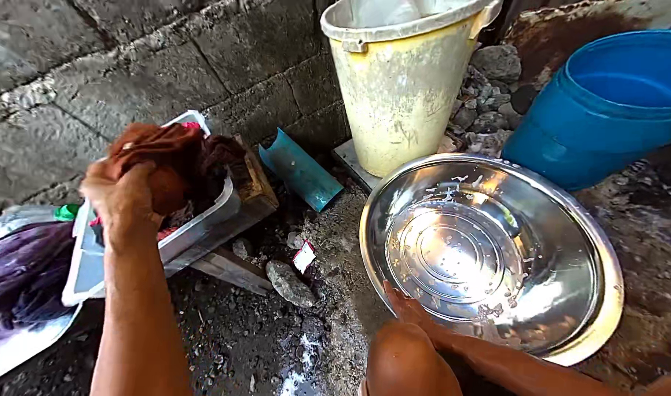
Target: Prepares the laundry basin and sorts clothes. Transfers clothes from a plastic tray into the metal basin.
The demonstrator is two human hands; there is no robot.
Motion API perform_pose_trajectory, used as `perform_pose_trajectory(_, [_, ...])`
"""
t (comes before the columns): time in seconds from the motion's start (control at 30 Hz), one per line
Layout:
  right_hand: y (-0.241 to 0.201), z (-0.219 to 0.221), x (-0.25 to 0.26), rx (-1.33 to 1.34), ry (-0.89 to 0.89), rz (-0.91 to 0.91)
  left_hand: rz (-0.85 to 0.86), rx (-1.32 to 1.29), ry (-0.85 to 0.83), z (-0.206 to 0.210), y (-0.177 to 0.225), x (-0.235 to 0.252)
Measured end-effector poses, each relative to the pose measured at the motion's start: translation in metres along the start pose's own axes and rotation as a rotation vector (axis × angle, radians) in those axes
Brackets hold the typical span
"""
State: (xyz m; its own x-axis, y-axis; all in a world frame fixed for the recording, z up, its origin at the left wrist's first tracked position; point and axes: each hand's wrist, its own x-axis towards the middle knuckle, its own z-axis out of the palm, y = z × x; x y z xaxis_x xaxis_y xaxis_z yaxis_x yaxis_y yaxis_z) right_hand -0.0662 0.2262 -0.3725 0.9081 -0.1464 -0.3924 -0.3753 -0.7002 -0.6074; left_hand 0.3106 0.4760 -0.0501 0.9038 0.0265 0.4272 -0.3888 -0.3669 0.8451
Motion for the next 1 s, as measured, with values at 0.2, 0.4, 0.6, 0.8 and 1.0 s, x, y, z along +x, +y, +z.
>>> perform_pose_trajectory(0.2, [-0.043, 0.007, 0.012, 0.08, -0.055, -0.014, 0.142, -0.229, -0.17, 0.015, 0.093, -0.011])
perform_pose_trajectory(0.4, [-0.058, 0.009, 0.024, 0.025, -0.154, -0.125, 0.342, -0.397, -0.52, 0.112, 0.152, -0.122])
perform_pose_trajectory(0.6, [-0.061, 0.004, 0.023, 0.013, -0.188, -0.127, 0.052, -0.315, -1.01, 0.24, 0.106, -0.242])
perform_pose_trajectory(0.8, [-0.059, 0.005, 0.023, 0.041, -0.189, -0.133, 0.11, 0.414, -1.216, 0.319, -0.006, -0.261])
perform_pose_trajectory(1.0, [-0.057, 0.007, 0.02, 0.064, -0.183, -0.117, 0.136, 0.504, -1.056, 0.209, -0.018, -0.183])
